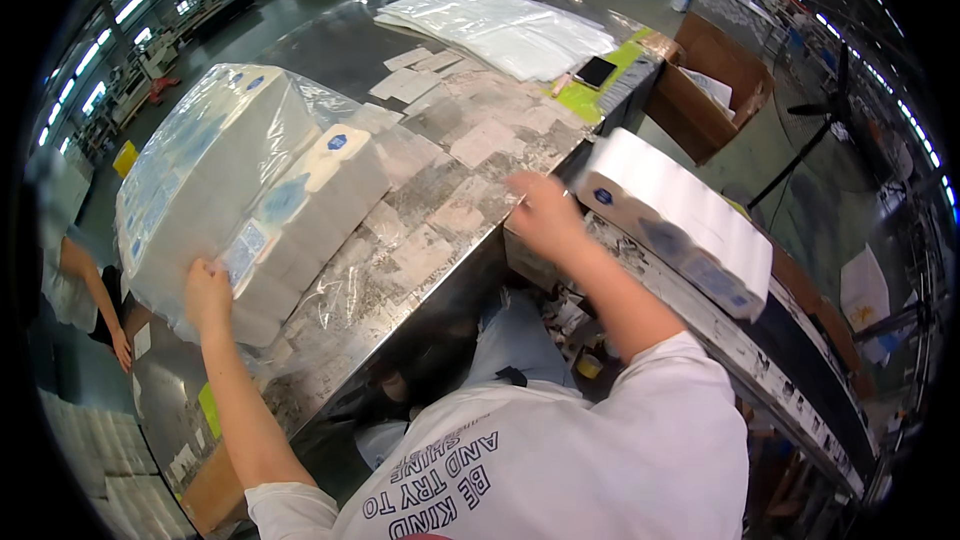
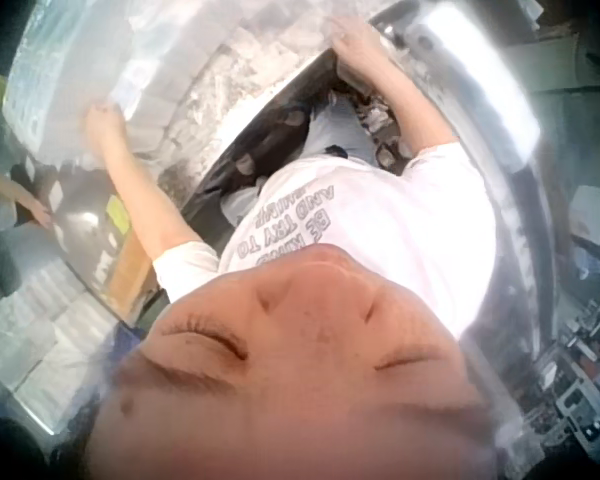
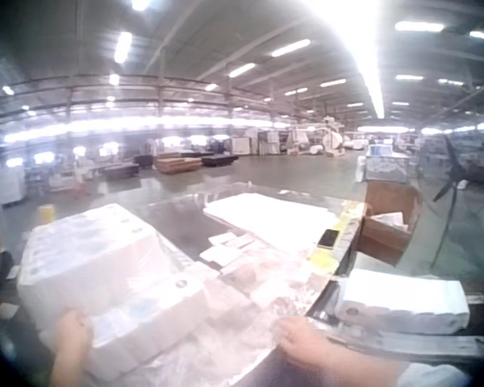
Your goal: The person places individual rolls and multi-packs of tissue into a large plastic bag on a metal table and then moves the filled bag aside.
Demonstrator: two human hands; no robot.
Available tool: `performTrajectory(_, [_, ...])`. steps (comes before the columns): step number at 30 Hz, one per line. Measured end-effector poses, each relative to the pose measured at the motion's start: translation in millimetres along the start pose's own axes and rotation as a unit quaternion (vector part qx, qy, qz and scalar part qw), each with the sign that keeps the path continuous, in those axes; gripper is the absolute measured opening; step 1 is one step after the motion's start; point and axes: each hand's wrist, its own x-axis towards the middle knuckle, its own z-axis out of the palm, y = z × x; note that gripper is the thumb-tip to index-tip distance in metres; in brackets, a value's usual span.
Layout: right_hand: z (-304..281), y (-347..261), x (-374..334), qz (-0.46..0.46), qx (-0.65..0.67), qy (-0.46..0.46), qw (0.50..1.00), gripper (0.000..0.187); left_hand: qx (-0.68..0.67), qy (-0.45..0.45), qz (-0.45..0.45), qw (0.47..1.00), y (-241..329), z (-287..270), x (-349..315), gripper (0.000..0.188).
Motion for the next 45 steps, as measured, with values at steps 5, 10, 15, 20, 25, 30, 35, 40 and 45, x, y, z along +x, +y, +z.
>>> performTrajectory(5, [-136.6, 101.8, -13.9, 0.139, -0.249, 0.135, 0.949, 0.031, 0.016, -0.011, 0.01, 1.0, -2.7, -2.4, 4.6, 0.028])
performTrajectory(10, [-194.4, 172.0, -33.3, 0.428, -0.281, 0.02, 0.859, 0.04, 0.001, -0.006, 0.005, 1.0, 8.3, -5.4, 1.1, 0.029])
performTrajectory(15, [-160.4, 164.8, 26.5, 0.422, -0.054, -0.131, 0.896, 0.047, 0.018, -0.008, 0.008, 1.0, -2.8, 1.6, 5.1, 0.03])
performTrajectory(20, [-65.6, 124.4, 97.6, 0.347, 0.049, -0.268, 0.897, 0.055, 0.043, -0.018, -0.005, 0.999, 3.2, -5.3, 5.3, 0.028])
performTrajectory(25, [39.8, 57.9, 112.3, 0.322, 0.182, -0.315, 0.874, 0.066, 0.067, -0.02, -0.015, 0.997, 11.0, -11.2, 2.2, 0.028])
performTrajectory(30, [61.1, 6.1, 82.2, 0.267, 0.223, -0.279, 0.895, 0.065, 0.052, -0.006, -0.014, 0.999, 10.2, -10.7, 3.0, 0.03])
performTrajectory(35, [53.7, -23.1, 22.7, 0.278, 0.338, -0.205, 0.875, 0.08, 0.029, -0.001, 0.01, 1.0, 0.4, 2.4, 5.4, 0.033])
performTrajectory(40, [21.0, -47.4, -30.6, 0.327, 0.358, -0.317, 0.815, 0.088, 0.031, -0.023, -0.002, 0.999, 0.7, -2.1, 5.5, 0.034])
performTrajectory(45, [0.6, -62.2, -79.1, 0.396, 0.467, -0.411, 0.675, 0.094, 0.045, -0.032, -0.016, 0.998, 2.1, -2.1, 5.8, 0.035])
